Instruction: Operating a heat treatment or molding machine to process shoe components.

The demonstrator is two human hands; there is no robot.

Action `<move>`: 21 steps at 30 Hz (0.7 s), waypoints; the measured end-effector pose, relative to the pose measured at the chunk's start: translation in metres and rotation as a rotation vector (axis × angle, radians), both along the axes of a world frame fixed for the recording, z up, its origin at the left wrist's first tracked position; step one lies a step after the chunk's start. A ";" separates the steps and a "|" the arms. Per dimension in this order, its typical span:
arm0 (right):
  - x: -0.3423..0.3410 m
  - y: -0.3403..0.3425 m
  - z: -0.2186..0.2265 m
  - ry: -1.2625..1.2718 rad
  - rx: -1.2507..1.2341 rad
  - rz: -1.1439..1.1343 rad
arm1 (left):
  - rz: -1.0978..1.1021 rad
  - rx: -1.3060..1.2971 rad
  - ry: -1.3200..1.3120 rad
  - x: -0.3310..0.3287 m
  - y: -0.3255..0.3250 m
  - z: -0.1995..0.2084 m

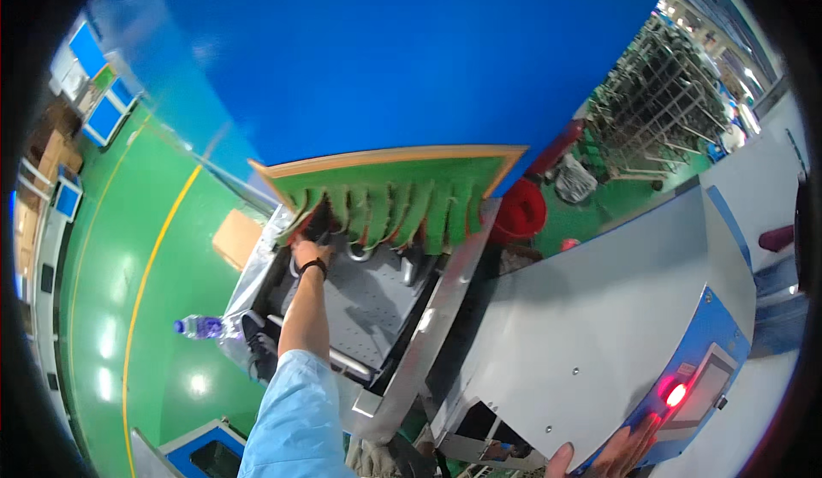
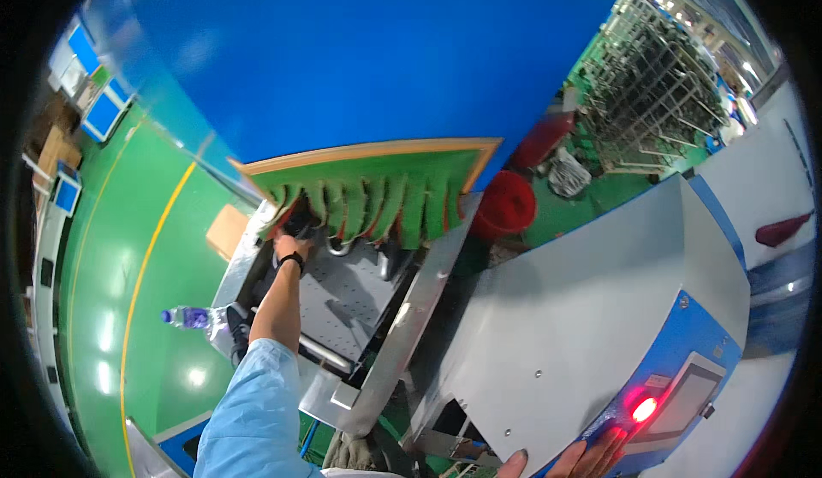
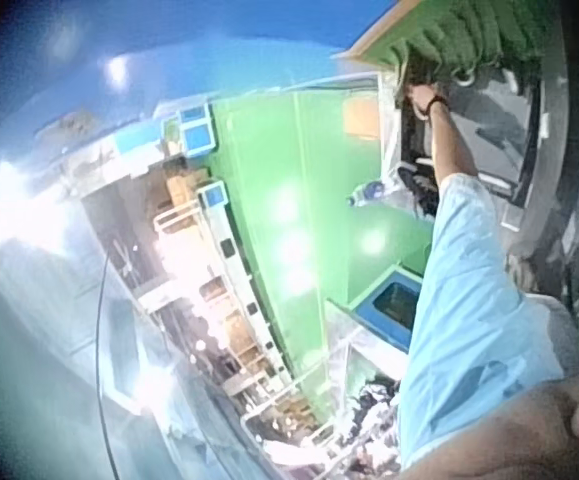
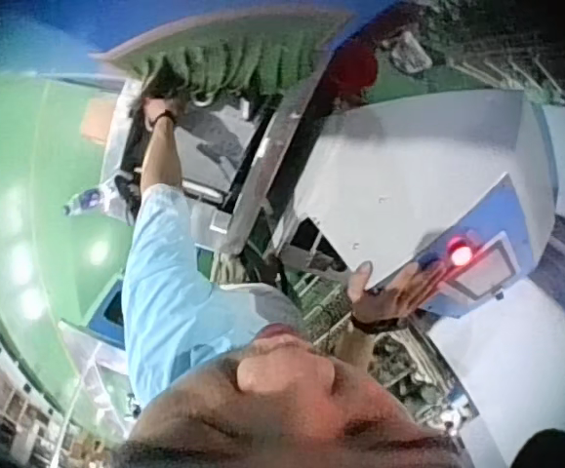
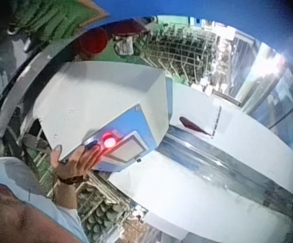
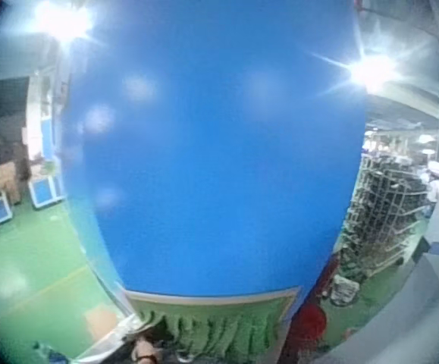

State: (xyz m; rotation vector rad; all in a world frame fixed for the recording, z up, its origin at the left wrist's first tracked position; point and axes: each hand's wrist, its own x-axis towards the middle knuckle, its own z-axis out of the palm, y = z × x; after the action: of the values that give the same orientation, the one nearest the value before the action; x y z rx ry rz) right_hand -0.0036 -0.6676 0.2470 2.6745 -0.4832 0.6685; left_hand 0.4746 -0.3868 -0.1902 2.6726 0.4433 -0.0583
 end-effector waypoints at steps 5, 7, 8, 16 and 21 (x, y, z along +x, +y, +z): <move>-0.001 -0.001 0.007 0.009 0.011 -0.008 | -0.003 -0.015 -0.009 -0.016 -0.018 0.021; 0.004 -0.005 0.005 -0.025 -0.091 0.070 | -0.008 -0.031 0.073 -0.026 -0.027 0.028; 0.001 -0.005 0.002 -0.038 -0.100 0.067 | 0.070 -0.130 0.046 -0.044 -0.029 0.028; -0.013 0.016 0.005 -0.037 0.179 -0.103 | 0.063 -1.585 0.548 -0.272 0.016 0.148; -0.069 0.087 -0.029 -0.256 0.763 0.423 | -0.868 -1.336 0.539 -0.396 0.006 0.296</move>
State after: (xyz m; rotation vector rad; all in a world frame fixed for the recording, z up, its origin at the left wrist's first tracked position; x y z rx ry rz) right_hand -0.0731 -0.5806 0.2177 3.4812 -0.2609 1.1427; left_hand 0.0789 -0.3810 0.1058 1.2903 -0.5084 -0.9502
